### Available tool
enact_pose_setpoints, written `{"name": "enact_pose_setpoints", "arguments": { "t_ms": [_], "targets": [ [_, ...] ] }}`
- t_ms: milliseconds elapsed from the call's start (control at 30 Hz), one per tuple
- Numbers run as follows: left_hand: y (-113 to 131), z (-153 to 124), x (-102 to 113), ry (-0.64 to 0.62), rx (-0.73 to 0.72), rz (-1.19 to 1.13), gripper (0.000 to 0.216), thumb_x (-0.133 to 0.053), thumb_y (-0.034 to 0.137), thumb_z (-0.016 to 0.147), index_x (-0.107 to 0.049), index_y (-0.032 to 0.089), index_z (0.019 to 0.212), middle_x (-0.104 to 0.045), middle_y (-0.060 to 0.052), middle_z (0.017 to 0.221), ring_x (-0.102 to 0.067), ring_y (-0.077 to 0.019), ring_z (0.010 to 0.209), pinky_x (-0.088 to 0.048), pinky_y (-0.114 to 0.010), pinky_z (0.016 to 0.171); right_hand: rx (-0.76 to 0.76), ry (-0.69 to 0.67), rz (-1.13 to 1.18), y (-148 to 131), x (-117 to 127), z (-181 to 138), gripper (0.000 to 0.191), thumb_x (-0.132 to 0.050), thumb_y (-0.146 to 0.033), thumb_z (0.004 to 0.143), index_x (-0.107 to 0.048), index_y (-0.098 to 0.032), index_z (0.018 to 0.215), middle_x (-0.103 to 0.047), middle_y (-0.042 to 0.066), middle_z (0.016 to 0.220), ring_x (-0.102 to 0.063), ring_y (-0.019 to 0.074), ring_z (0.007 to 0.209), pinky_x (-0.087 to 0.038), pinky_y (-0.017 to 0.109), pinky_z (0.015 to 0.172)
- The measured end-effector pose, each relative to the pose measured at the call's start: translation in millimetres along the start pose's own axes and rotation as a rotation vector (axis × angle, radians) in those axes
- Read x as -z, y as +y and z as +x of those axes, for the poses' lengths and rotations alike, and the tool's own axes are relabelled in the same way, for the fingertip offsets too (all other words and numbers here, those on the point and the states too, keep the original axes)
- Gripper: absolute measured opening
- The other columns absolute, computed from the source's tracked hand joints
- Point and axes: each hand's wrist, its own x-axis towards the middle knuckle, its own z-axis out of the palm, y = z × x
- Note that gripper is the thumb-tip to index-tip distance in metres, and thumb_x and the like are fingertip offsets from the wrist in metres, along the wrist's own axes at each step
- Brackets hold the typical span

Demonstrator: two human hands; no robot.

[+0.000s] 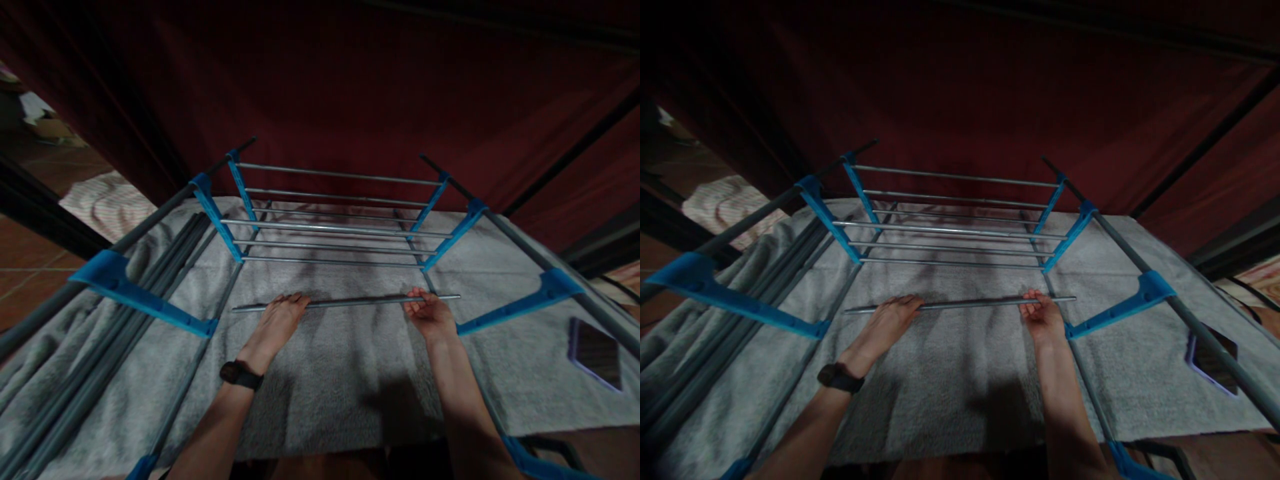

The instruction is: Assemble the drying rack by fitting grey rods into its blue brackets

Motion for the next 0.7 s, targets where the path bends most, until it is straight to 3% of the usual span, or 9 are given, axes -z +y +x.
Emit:
{"name": "enact_pose_setpoints", "arguments": {
  "t_ms": [700],
  "targets": [
    [-1.2, -0.9, -0.7, 0.009, -0.012, -0.075, 0.036, -0.039, 0.011, 0.100, -0.071, 0.019, 0.115, -0.075, -0.009, 0.110, -0.071, -0.0248, 0.100, -0.050, -0.039, 0.095, -0.012, -0.011, 0.015, 0.2, 0.9, 2.1, 0.019, -0.054, -0.002, 0.075, -0.060, -0.019, 0.079, -0.067, -0.004, 0.071, -0.065, 0.0099, 0.061, -0.057, 0.025, 0.058]
  ]
}}
